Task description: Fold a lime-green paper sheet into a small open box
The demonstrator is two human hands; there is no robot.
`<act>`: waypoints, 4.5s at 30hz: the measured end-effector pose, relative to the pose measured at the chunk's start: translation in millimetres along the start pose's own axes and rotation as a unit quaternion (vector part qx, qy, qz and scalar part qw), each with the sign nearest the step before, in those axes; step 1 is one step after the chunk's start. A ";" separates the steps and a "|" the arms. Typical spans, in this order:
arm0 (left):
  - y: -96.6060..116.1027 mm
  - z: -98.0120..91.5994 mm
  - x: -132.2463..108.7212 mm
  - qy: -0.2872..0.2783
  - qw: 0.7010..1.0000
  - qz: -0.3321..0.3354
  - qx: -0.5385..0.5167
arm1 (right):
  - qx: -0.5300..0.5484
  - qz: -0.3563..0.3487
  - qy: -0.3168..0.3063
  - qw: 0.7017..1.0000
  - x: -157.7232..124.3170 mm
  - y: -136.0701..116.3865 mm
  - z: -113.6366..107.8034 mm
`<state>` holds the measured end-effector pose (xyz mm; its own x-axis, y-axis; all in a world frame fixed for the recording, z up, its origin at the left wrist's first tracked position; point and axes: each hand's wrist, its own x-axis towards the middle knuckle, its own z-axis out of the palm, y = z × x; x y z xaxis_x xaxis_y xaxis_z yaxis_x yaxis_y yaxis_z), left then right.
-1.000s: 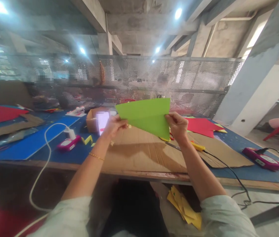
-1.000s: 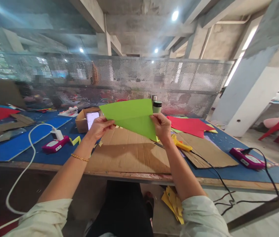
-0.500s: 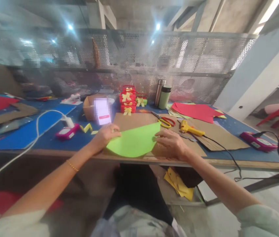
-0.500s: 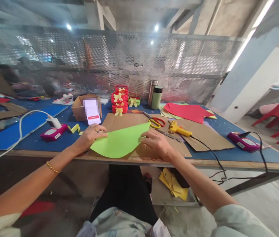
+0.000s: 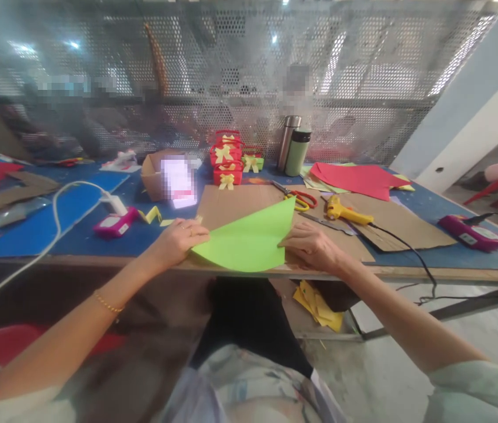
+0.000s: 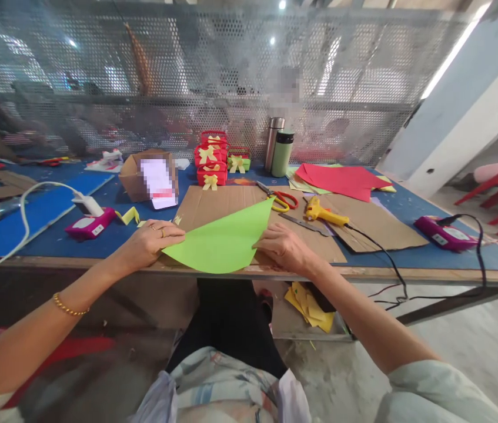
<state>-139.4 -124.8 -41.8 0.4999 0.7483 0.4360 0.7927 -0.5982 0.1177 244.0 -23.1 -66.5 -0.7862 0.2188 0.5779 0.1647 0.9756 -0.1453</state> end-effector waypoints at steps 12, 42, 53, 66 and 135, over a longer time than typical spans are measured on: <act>15.0 -11.2 0.4 -0.037 0.997 -0.065 0.013 | -0.001 -0.012 0.020 1.000 2.1 -5.0 -4.7; 5.3 2.1 4.0 0.019 0.997 -0.010 -0.080 | 0.033 0.028 0.024 0.999 5.8 -11.8 -8.7; 12.3 1.2 -2.5 -0.015 0.998 0.059 0.026 | 0.023 0.021 0.027 0.999 3.0 -11.1 -7.1; 13.1 11.1 21.4 -0.010 0.963 -0.240 -0.120 | 0.061 0.064 0.011 0.996 -0.6 -6.5 -4.3; 12.9 18.1 62.4 -0.037 0.942 -0.318 -0.098 | 0.110 0.043 -0.054 0.991 2.3 -27.0 -27.9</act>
<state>-91.7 -80.6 -29.2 -0.0260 0.9870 0.1586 0.8637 -0.0577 0.5007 254.3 -48.4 -38.8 -0.8361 0.2860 0.4680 0.1090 0.9229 -0.3693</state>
